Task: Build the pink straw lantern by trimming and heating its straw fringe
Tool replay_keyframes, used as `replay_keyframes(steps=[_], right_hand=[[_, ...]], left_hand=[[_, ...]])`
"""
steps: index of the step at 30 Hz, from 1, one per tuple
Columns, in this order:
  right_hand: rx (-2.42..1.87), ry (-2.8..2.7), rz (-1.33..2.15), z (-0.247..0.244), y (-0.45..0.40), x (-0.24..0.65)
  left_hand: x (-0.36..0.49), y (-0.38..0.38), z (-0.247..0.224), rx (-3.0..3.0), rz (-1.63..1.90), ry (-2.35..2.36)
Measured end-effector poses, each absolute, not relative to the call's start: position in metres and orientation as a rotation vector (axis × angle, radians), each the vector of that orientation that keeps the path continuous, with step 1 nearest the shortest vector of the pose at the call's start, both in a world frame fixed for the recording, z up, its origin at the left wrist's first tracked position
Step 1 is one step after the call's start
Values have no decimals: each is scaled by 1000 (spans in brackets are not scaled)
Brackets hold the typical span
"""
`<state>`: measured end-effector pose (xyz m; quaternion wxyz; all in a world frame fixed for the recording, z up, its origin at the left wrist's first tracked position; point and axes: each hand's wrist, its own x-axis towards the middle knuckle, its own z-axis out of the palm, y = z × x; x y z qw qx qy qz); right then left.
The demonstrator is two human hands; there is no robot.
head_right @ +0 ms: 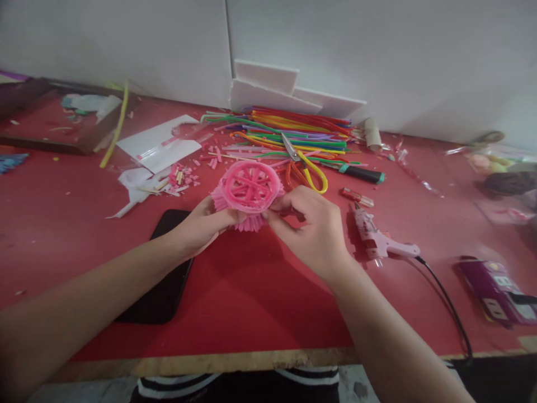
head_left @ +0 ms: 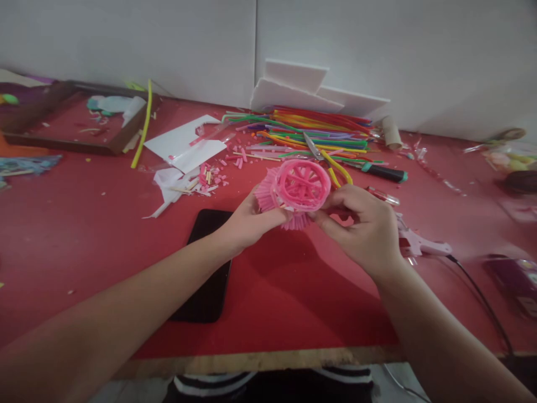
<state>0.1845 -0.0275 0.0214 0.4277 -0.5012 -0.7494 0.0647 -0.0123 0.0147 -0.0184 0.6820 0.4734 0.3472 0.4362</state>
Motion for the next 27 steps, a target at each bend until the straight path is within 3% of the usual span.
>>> replay_keyframes(steps=[10,19,27], right_hand=[[-1283,-1868,225,22,-28,185],[-1288,-1912,63,23,-30,183],[-1244,-1805,209,16,-28,180]], left_hand=[[-12,13,-16,1159,1060,697],[-12,11,-18,1169,1057,683],[-10,12,-18,1055,1075,822]])
